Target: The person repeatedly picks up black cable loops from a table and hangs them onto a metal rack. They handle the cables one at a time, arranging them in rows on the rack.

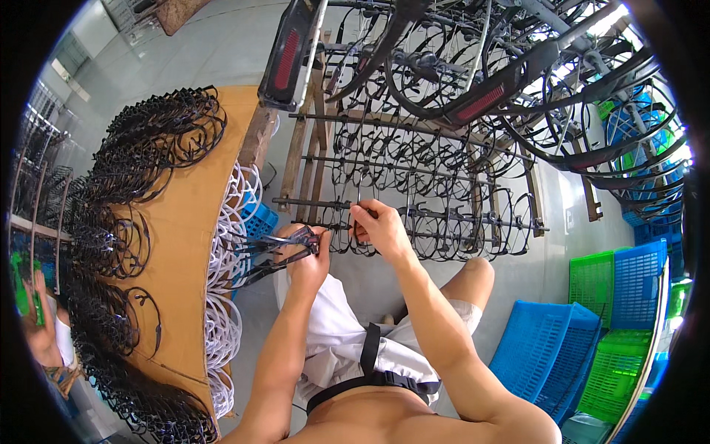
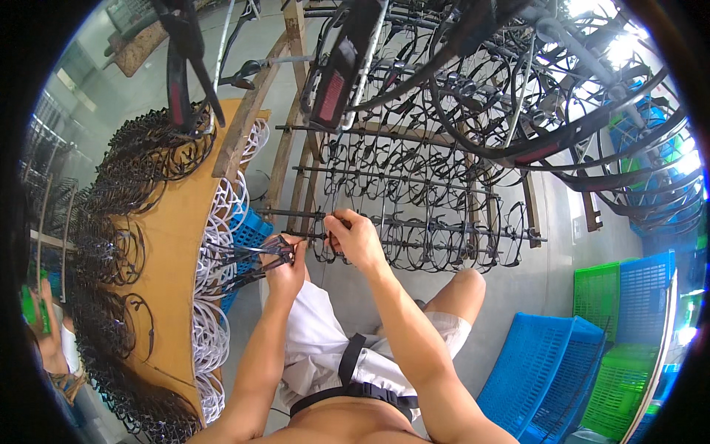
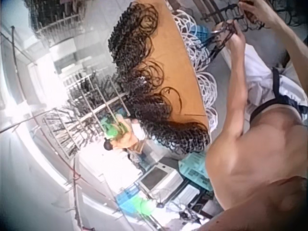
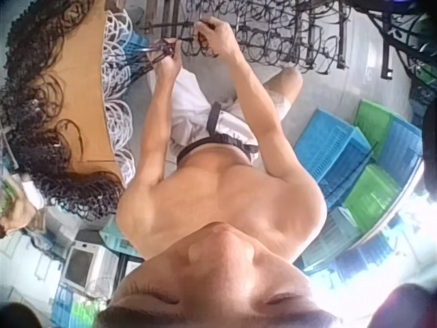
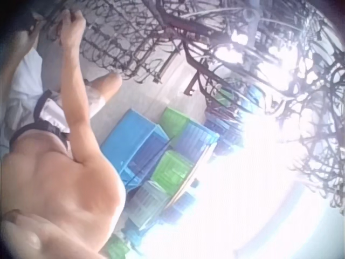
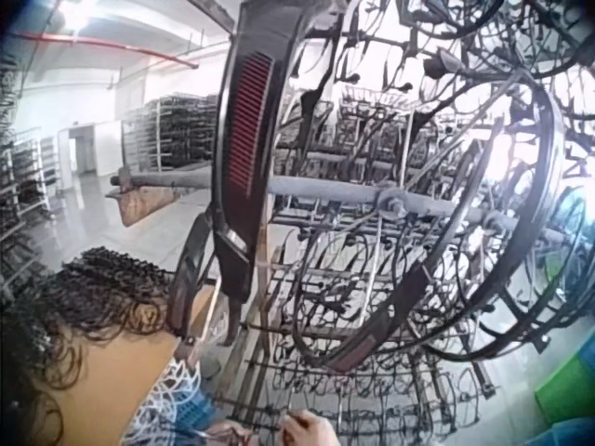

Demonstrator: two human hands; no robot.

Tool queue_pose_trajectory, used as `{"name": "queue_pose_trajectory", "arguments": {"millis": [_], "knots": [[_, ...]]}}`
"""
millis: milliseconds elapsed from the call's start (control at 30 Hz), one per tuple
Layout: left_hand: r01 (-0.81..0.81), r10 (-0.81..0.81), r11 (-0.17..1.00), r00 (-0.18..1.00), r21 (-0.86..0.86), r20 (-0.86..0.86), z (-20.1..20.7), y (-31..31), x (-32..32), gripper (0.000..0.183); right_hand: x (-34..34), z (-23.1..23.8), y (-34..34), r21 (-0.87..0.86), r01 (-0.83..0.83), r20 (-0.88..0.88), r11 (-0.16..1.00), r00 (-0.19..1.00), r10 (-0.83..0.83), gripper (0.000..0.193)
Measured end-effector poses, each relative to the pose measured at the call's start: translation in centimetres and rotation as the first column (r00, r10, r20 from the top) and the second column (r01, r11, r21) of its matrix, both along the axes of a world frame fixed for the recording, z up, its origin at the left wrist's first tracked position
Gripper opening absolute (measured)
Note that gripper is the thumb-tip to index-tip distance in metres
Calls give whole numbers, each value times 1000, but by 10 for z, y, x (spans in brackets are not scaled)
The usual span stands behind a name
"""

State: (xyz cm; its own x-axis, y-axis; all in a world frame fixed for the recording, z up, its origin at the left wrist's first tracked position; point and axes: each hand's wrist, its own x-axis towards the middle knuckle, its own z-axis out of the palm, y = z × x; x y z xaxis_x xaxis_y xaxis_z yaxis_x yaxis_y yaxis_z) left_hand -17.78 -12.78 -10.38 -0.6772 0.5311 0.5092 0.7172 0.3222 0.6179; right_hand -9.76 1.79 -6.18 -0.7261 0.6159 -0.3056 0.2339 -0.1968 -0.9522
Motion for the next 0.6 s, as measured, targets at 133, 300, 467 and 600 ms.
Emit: {"name": "queue_pose_trajectory", "arguments": {"millis": [133, 300, 467, 600], "knots": [[-21, 21, 1000, 1000, 17, 8, -1, -4, 0, 8, 2, 15, -1, 44, 13, 42, 999, 999, -15, 25], [-45, 44, 998, 999, 35, 26, -1, -6, 7, 9, 2, 10, 2, 115, 11, 38, 993, 999, -15, 25], [-59, 58, 997, 998, 55, 18, -6, -4, 10, 9, 7, 3, -4, 180, -24, 76, 983, 997, 11, 24], [-62, 60, 997, 997, 45, 41, -6, -3, 10, 10, 3, 11, 1, 157, 15, 50, 987, 998, -23, 24]]}}
